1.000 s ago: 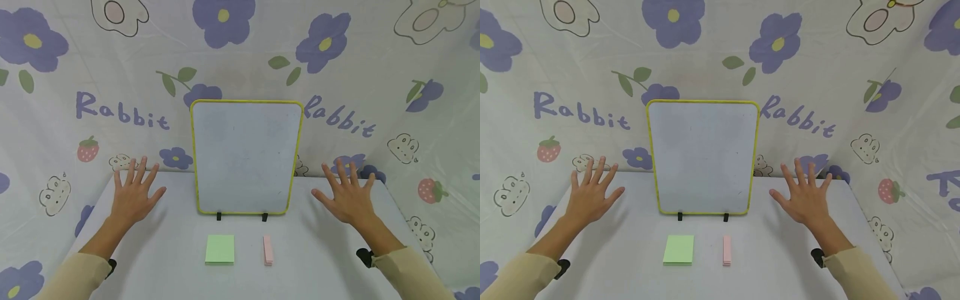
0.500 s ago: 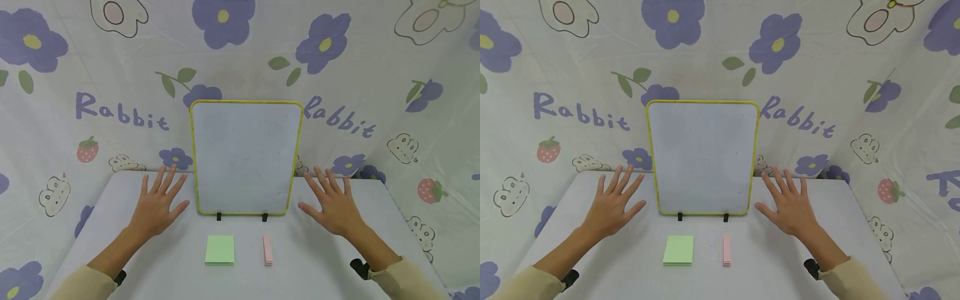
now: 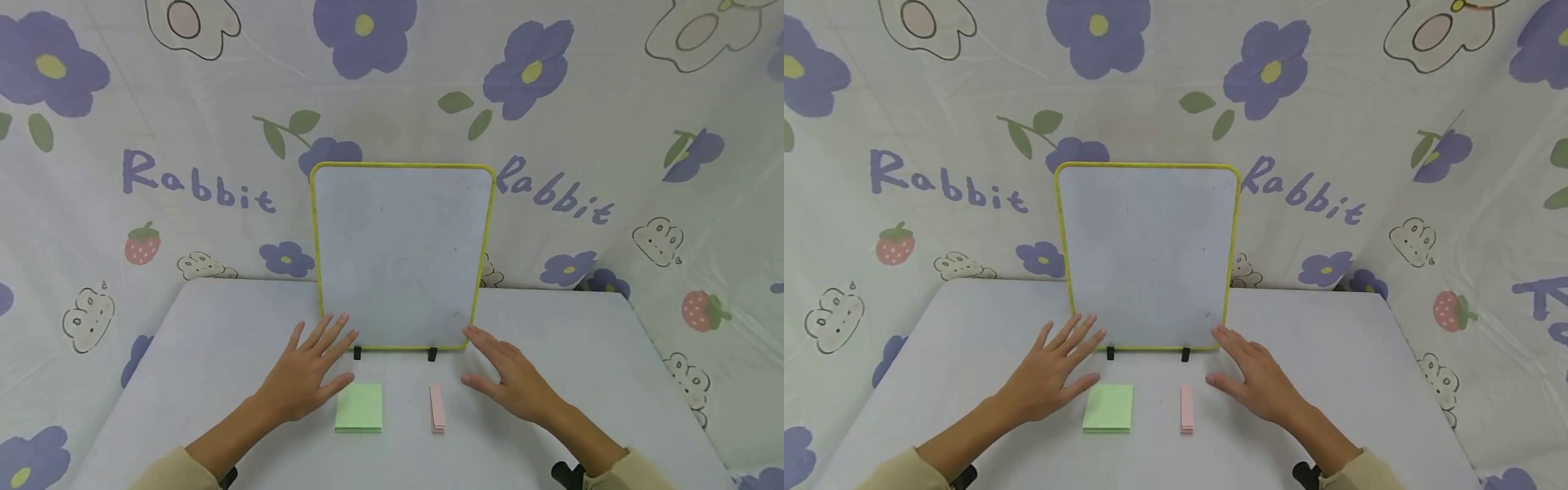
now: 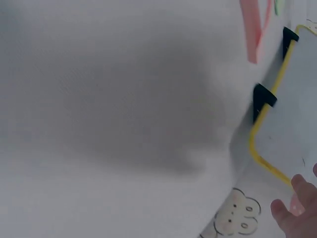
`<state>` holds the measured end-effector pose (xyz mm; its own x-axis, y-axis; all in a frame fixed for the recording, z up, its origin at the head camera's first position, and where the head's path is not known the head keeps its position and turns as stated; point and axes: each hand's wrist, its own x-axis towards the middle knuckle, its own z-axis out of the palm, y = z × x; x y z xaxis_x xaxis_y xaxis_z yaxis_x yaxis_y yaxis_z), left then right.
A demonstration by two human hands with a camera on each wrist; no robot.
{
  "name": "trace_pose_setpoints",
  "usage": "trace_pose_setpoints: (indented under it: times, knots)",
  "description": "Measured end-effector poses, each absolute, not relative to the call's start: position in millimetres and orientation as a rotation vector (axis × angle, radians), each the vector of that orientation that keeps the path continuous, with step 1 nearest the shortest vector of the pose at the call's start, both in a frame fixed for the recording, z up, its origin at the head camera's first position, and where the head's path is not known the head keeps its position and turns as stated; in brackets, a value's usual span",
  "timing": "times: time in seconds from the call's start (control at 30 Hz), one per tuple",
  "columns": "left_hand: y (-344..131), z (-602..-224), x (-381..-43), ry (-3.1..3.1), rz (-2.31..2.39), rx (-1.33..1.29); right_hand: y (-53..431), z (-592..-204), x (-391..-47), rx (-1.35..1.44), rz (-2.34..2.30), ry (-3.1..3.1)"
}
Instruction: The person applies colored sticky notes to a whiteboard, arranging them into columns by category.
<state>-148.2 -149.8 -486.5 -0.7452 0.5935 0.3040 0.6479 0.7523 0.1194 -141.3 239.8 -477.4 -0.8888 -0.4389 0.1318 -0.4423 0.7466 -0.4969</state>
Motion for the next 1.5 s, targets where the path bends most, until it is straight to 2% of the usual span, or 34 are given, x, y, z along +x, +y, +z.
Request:
trace_pose_setpoints:
  times: [0.3,0.6,1.07,1.5]
  knots:
    - [-126.8,-510.0,-134.7,-2.77,-0.354,-1.121,232.9,-500.5,-128.6,0.654,1.115,-2.974]
    - [-105.6,-526.3,-124.1,-2.825,-0.321,-1.194,229.4,-512.3,-120.7,0.633,1.202,-3.016]
    - [-83.3,-539.9,-103.9,-2.83,-0.352,-1.399,226.7,-533.2,-112.1,0.823,1.11,-2.915]
    - [-71.1,-544.7,-94.5,-2.805,-0.333,-1.496,222.9,-540.9,-106.0,0.801,1.081,-2.924]
